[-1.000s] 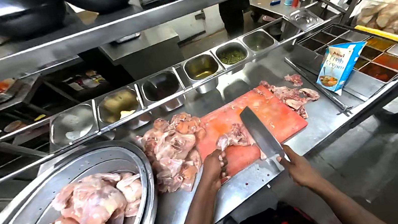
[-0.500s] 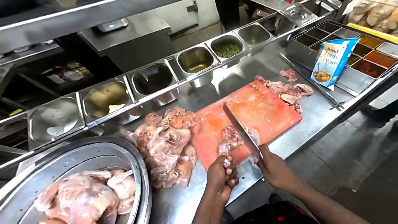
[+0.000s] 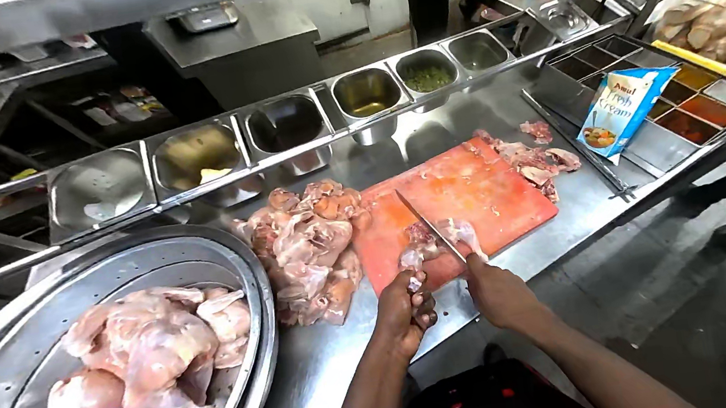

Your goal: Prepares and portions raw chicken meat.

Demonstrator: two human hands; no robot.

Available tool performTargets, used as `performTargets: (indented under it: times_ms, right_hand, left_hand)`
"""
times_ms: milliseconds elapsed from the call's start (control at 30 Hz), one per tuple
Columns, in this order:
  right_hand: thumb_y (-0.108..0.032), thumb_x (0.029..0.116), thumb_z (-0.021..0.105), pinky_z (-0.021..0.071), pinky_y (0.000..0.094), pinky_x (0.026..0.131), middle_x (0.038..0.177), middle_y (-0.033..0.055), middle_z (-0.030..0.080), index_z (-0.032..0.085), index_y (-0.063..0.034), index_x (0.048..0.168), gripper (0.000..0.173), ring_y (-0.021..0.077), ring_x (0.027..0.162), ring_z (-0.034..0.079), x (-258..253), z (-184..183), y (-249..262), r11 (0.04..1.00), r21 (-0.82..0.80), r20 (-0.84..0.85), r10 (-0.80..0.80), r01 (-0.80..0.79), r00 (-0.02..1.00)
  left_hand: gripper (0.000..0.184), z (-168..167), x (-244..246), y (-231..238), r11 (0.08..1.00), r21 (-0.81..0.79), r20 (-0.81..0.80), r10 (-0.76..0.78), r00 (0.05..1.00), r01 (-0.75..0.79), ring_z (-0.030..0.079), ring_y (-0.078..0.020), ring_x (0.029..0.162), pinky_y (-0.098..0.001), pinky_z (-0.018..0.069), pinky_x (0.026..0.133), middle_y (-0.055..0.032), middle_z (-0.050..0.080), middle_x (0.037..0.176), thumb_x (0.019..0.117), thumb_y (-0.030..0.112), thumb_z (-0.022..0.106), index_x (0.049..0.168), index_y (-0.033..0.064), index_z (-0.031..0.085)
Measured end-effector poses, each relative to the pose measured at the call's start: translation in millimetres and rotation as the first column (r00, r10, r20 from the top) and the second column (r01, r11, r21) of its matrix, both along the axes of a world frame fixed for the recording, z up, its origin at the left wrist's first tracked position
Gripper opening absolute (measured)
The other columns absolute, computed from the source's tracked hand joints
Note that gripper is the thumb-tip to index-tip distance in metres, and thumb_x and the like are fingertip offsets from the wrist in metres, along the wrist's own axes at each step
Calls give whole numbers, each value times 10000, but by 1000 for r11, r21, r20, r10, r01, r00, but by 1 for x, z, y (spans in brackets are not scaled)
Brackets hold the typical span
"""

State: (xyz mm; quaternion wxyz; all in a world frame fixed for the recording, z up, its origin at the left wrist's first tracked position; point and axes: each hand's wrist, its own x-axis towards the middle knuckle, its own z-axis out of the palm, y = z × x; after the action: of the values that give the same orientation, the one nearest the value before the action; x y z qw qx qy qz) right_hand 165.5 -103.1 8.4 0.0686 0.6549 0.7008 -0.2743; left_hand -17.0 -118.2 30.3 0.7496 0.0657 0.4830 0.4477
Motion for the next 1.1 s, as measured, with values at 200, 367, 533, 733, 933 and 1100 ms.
performTargets:
  times_ms: [200, 367, 533, 733, 933, 1100]
  right_hand:
    - [-287, 1076, 414, 575, 538, 776, 978, 143, 686, 501, -109, 1261, 272, 357, 924, 717, 2, 3, 5, 999, 40, 9, 24, -25, 1000]
    - [-274, 1079, 394, 576, 541, 801, 1024, 150, 691, 486, -113, 1286, 278, 359, 959, 718, -2, -3, 5, 1000, 17, 7, 25, -25, 1000]
    - [-277, 1067, 401, 576, 554, 807, 1058, 158, 701, 504, -117, 1328, 323, 370, 975, 718, -7, 5, 6, 999, 40, 30, 23, -24, 999]
    - [-306, 1062, 425, 498, 384, 410, 666, 45, 598, 594, 9, 1164, 371, 176, 464, 565, -5, 73, 2, 438, 889, -259, 233, 137, 937]
    - [-217, 1042, 453, 564, 590, 851, 1105, 204, 685, 432, -68, 1417, 404, 404, 1026, 702, -26, 6, 27, 999, 3, 27, 36, -36, 999]
    - [-182, 1018, 490, 562, 587, 850, 1114, 208, 681, 411, -77, 1417, 420, 407, 1048, 698, -36, 6, 38, 993, -100, 121, 78, -65, 990]
  left_hand:
    - [344, -3, -3, 5, 1000, 6, 44, 20, 999, -20, 360, -44, 376, -175, 346, 364, 42, 377, 516, 1113, 230, 342, 830, 107, 494]
    - [326, -1, -1, 5, 1000, 6, 71, 26, 997, -27, 357, -41, 375, -172, 342, 359, 42, 376, 520, 1112, 215, 341, 845, 104, 490]
    - [350, -1, 1, 6, 999, 6, 81, 32, 996, -33, 357, -47, 375, -177, 341, 354, 42, 384, 527, 1121, 239, 319, 850, 102, 492]
    - [350, 0, 0, 2, 1000, 3, 92, 29, 995, -29, 391, -46, 388, -184, 377, 368, 49, 425, 541, 1128, 243, 291, 892, 107, 510]
    - [361, -4, 3, 0, 999, -7, 64, 32, 997, -32, 370, -56, 394, -194, 361, 375, 45, 403, 545, 1132, 262, 281, 902, 103, 509]
    - [345, -12, -1, -4, 999, -12, 47, 42, 998, -41, 380, -61, 397, -199, 364, 376, 41, 405, 546, 1131, 255, 297, 904, 103, 508]
